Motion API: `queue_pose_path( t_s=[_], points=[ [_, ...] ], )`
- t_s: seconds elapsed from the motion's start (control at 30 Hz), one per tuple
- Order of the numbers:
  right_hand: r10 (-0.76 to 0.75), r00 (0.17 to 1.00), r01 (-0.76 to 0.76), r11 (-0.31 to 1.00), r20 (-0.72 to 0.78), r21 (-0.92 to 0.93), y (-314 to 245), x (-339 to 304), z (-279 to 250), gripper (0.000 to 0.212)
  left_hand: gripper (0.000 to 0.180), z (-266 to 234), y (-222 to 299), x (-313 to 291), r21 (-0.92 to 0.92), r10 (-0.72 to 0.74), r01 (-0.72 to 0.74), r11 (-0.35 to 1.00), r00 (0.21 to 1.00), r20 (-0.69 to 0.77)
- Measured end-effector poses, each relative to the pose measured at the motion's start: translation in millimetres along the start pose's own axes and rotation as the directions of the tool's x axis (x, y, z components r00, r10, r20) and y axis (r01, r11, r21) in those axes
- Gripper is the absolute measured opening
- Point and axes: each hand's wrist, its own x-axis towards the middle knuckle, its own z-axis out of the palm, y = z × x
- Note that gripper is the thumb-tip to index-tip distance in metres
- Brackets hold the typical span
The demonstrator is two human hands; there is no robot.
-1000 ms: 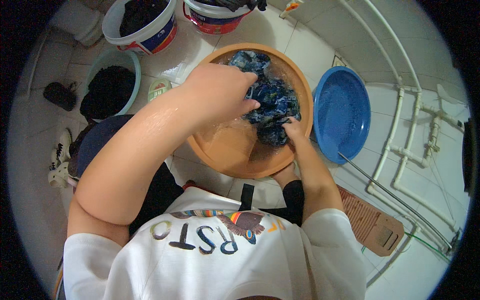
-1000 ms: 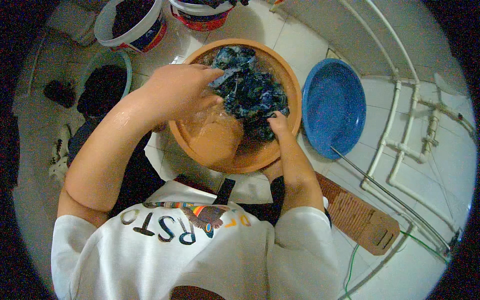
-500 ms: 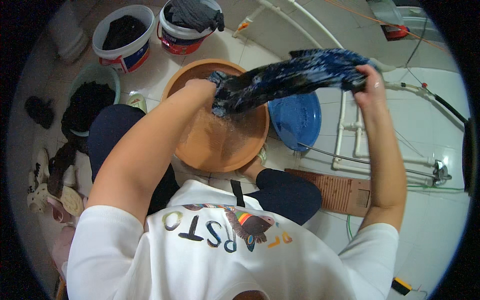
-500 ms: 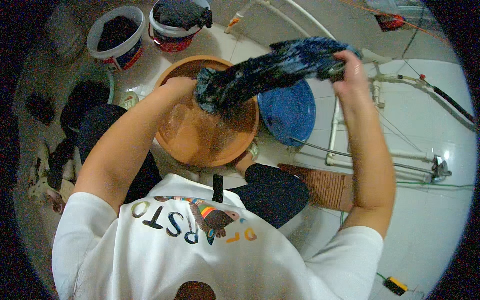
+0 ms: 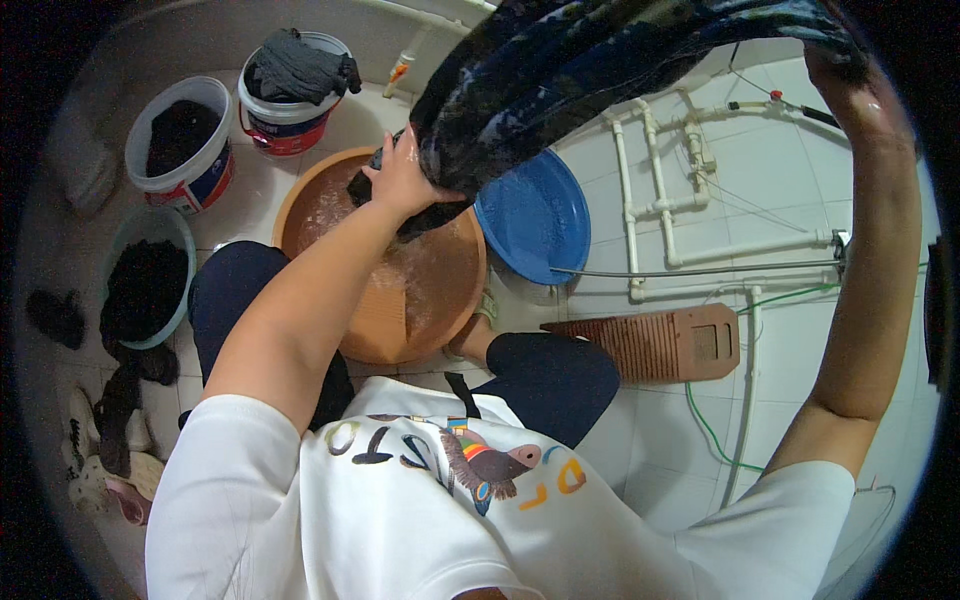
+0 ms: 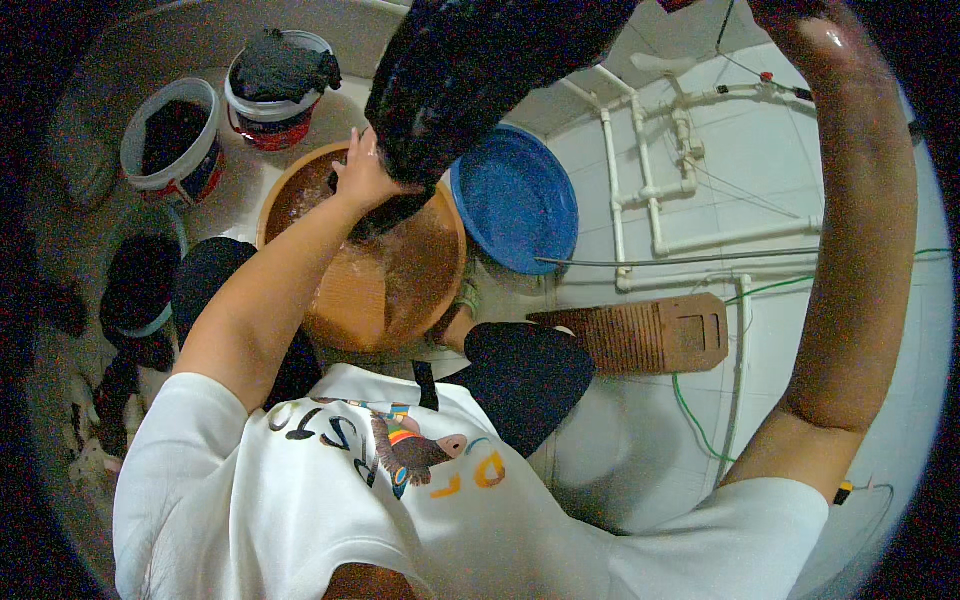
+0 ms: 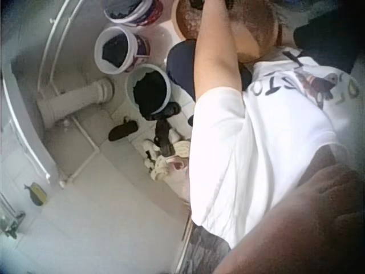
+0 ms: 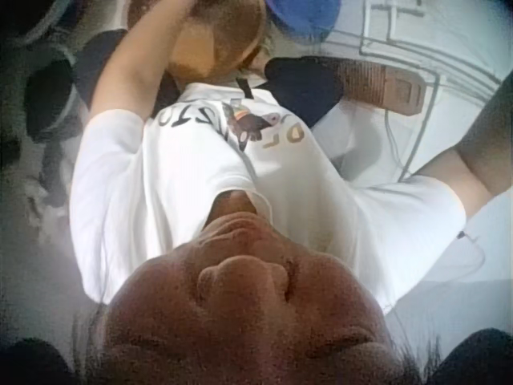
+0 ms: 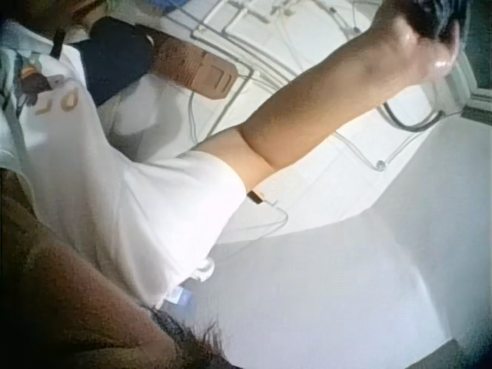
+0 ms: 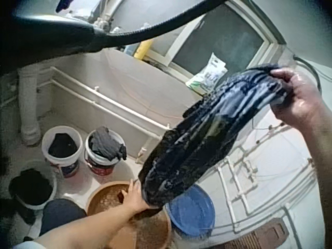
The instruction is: The person sits on the floor and hand-washes dark-colored clothes in a large orange basin filled with water. They repeatedly submerge, scrub, and wring the garments, then transfer them into a blue basin and a white bucket.
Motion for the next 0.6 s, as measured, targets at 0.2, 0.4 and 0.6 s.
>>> queue_pose_path(
  t_s=[0.2, 0.4, 0.6],
  points=[
    [-0.116, 0.815, -0.043, 0.965, -0.568, -0.258, 43.7, -72.2, 6.8, 0.015, 0.049, 7.2, -35.6, 21.2, -0.685, -0.233, 0.373, 0.626, 0.927, 0.293],
    [-0.065, 0.416, -0.151, 0.979, -0.907, -0.139, 185.9, -163.9, -103.3, 0.017, 0.035, -36.2, -39.3, 27.2, -0.831, -0.238, 0.506, -0.231, 0.799, 0.552],
    [0.677, 0.339, -0.213, 0.731, -0.653, 0.648, 422.6, -218.9, -175.4, 0.05, 0.032, -45.3, -0.7, 27.6, -0.794, 0.045, 0.459, -0.398, 0.875, 0.483]
  ],
)
